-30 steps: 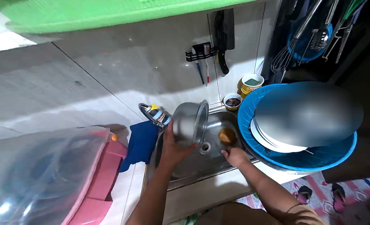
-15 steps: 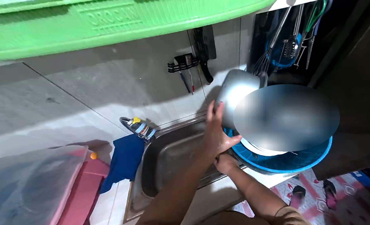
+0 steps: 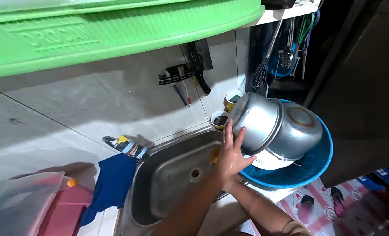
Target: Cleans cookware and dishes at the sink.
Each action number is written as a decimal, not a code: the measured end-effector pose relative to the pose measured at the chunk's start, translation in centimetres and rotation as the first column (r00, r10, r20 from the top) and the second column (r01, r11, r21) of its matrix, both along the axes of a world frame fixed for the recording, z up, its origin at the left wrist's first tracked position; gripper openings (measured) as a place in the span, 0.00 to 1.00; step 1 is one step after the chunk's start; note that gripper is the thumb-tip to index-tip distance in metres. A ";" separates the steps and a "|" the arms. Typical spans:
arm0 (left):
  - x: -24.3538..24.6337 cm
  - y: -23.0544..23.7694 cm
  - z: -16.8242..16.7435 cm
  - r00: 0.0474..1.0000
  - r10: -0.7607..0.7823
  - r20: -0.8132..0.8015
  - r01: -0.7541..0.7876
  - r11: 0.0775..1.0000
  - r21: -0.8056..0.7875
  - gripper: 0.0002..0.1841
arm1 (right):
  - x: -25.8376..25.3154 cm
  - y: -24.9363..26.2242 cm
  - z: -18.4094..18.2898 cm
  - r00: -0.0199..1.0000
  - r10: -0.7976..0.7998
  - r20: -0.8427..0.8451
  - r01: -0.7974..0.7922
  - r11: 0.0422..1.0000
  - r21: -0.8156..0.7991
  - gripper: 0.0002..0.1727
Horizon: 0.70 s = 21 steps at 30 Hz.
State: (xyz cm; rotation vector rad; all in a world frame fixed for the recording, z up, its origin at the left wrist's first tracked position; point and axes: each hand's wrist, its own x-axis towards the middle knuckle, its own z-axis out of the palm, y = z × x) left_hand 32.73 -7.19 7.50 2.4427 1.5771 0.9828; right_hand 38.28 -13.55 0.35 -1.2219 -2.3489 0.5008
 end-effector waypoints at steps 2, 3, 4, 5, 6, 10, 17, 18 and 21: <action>-1.4 -0.6 0.6 0.995 -0.034 0.094 0.037 0.999 -0.032 0.74 | -1.0 0.6 5.4 0.982 -0.025 0.185 0.125 0.825 -0.551 0.25; -2.5 -0.7 0.3 0.982 -0.056 0.179 0.058 0.998 -0.008 0.74 | -1.5 1.2 4.0 0.979 -0.050 0.195 0.156 0.804 -0.574 0.25; -3.9 -0.8 -0.2 0.968 -0.069 0.240 0.060 0.997 0.047 0.72 | -1.7 1.5 0.2 0.984 -0.077 0.160 0.141 0.887 -0.440 0.25; -5.4 -0.9 -0.8 0.962 -0.056 0.267 0.032 0.995 0.092 0.68 | -2.0 2.3 -5.9 0.992 -0.123 0.033 0.126 0.979 -0.162 0.26; -7.2 -1.2 -1.4 0.965 -0.005 0.262 -0.022 0.995 0.100 0.63 | -2.5 3.2 -6.4 0.982 -0.103 0.157 0.154 0.921 -0.357 0.28; -14.5 -4.4 -2.9 0.920 0.341 0.191 -0.253 0.892 -0.375 0.51 | -4.0 5.4 -7.9 0.925 -0.071 0.374 0.298 0.747 -0.595 0.31; -26.5 -9.5 -7.1 0.871 0.485 0.071 -0.261 0.582 -0.770 0.28 | -4.3 7.3 -11.2 0.890 -0.160 0.427 0.390 0.751 -0.532 0.40; -27.7 -10.0 -7.2 0.867 0.491 0.083 -0.249 0.572 -0.781 0.27 | -4.4 8.5 -10.9 0.906 -0.200 0.373 0.394 0.720 -0.572 0.44; -30.6 -10.8 -7.8 0.854 0.501 0.139 -0.209 0.576 -0.791 0.26 | -5.3 14.4 -14.3 0.919 -0.371 0.136 0.359 0.640 -0.680 0.50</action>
